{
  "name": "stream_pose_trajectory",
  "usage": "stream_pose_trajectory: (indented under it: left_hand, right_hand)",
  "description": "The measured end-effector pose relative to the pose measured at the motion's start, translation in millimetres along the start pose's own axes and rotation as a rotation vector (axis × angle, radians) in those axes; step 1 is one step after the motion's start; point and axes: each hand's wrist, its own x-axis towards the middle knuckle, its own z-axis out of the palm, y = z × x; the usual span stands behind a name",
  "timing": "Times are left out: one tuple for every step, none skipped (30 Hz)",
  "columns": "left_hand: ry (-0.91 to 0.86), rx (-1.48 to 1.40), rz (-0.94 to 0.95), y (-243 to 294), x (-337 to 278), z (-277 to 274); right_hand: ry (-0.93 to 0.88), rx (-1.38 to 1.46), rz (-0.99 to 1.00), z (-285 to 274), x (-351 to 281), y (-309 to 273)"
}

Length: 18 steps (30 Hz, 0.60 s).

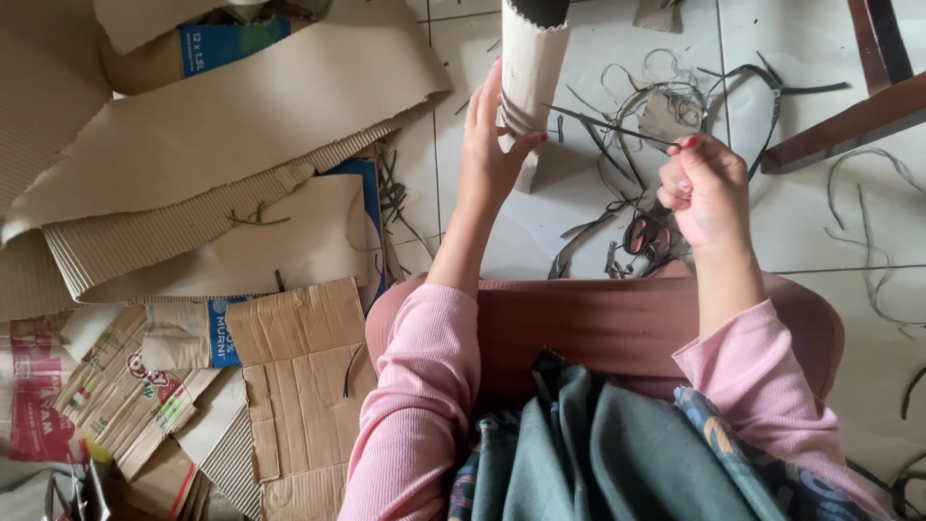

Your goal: The person rolls a piece of corrugated cardboard into a tube and secures it by wrapping and tying a thin strip around it. They use scissors to cut the strip and trim the excess after tying it.

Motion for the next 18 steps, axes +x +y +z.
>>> stream_pose_trajectory:
  left_hand:
    - [0.079, -0.054, -0.024, -9.4, 4.0, 7.4]
    - [0.081, -0.055, -0.018, -13.7, 6.6, 10.4]
    - [0.087, 0.026, 0.016, -18.4, 9.6, 13.1]
    - [0.093, 0.107, 0.050, -23.7, 13.3, 15.2]
    - [0.096, 0.107, 0.055, -27.1, 16.5, 16.8]
    - [0.098, 0.087, -0.004, -30.5, 18.8, 18.8]
    - [0.100, 0.066, -0.062, -34.4, 21.0, 20.3]
    - [0.107, 0.066, -0.064, -38.4, 25.2, 22.7]
    - [0.056, 0.134, -0.107, -42.9, 29.3, 24.0]
    - [0.010, 0.200, -0.152, -48.1, 33.9, 24.6]
    - [0.023, 0.199, -0.155, -48.6, 33.0, 23.4]
    - [0.007, 0.194, -0.161, -48.8, 33.4, 22.9]
    - [-0.009, 0.189, -0.168, -49.2, 33.6, 22.0]
    - [0.006, 0.184, -0.175, -43.8, 33.1, 19.2]
    - [0.008, 0.089, -0.176, -38.7, 32.4, 15.9]
    - [0.010, -0.006, -0.175, -33.9, 31.8, 12.0]
    - [0.026, -0.011, -0.180, -34.6, 30.1, 11.2]
    - [0.035, -0.035, -0.139, -34.7, 29.8, 11.0]
  right_hand:
    - [0.035, 0.040, -0.009, -4.6, 2.0, -1.1]
    - [0.032, 0.039, -0.014, -5.1, 0.7, -6.5]
    - [0.025, 0.040, -0.037, -5.4, -0.2, -11.6]
    - [0.017, 0.042, -0.059, -5.1, -0.2, -16.4]
    - [0.014, 0.041, -0.064, -9.7, 2.3, -14.0]
    - [0.050, 0.046, -0.058, -14.7, 4.3, -11.6]
    - [0.086, 0.051, -0.052, -19.2, 6.3, -8.6]
    - [0.080, 0.048, -0.050, -18.6, 7.3, -8.0]
    - [0.082, 0.040, -0.040, -16.9, 8.2, -6.6]
    - [0.079, 0.029, -0.031, -14.6, 11.1, -5.9]
    - [0.068, 0.023, -0.029, -14.5, 11.7, -1.8]
    - [0.074, 0.023, -0.029, -14.7, 13.7, 0.7]
    - [0.079, 0.023, -0.029, -14.5, 15.6, 3.4]
    - [0.065, 0.012, -0.023, -15.4, 16.7, 4.8]
    - [0.094, 0.000, -0.014, -16.0, 17.7, 6.5]
    - [0.122, -0.013, -0.006, -16.0, 18.8, 8.5]
    - [0.109, -0.023, -0.001, -15.8, 18.7, 10.8]
    - [0.113, -0.010, -0.004, -16.2, 19.6, 12.0]
